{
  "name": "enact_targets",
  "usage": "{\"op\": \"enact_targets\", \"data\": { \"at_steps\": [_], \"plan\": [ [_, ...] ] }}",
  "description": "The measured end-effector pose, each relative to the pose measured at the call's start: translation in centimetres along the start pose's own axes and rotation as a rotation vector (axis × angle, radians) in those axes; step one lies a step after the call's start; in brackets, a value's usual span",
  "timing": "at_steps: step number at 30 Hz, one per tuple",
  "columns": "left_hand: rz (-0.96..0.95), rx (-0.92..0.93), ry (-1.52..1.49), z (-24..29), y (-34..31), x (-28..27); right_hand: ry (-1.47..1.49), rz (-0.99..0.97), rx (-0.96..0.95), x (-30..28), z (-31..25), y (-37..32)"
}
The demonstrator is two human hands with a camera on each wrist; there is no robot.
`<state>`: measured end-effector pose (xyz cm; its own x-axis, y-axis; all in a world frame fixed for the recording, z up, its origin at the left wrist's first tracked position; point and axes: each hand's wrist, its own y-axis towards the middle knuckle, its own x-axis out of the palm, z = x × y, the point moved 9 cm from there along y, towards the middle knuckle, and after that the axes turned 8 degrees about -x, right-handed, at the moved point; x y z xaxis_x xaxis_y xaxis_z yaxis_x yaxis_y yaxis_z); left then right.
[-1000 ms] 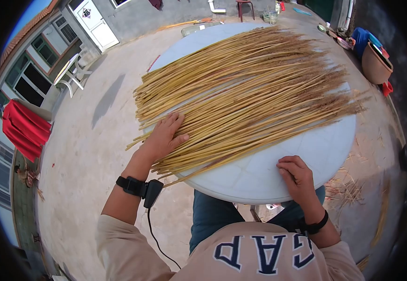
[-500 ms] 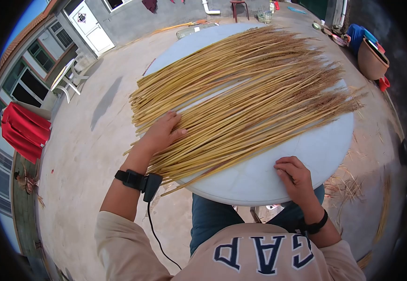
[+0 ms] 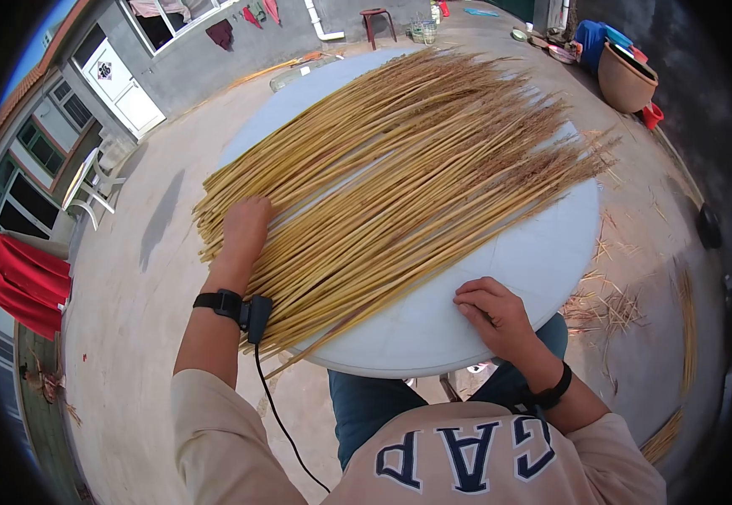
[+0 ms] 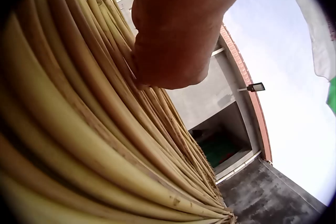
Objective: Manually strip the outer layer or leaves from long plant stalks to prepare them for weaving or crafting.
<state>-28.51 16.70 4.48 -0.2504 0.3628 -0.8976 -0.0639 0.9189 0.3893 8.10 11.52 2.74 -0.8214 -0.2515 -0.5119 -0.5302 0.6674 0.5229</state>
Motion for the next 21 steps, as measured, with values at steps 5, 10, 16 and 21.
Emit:
{"op": "enact_targets", "data": {
  "at_steps": [5,10,16,21],
  "plan": [
    [0.093,-0.095,-0.005,-0.5,-0.1,-1.5,0.026,0.000,-0.026,0.1,0.1,-0.1],
    [0.147,-0.177,-0.207,-3.4,-1.0,-4.2,0.027,0.017,-0.031,-0.1,0.2,-0.3],
    [0.069,-0.328,-0.676,-5.0,-4.2,-6.7,0.036,0.023,-0.050,-0.2,0.2,-0.4],
    [-0.142,-0.544,-1.017,-3.0,-7.0,-5.5,0.047,0.010,-0.044,0.2,0.0,-0.5]
  ]
}}
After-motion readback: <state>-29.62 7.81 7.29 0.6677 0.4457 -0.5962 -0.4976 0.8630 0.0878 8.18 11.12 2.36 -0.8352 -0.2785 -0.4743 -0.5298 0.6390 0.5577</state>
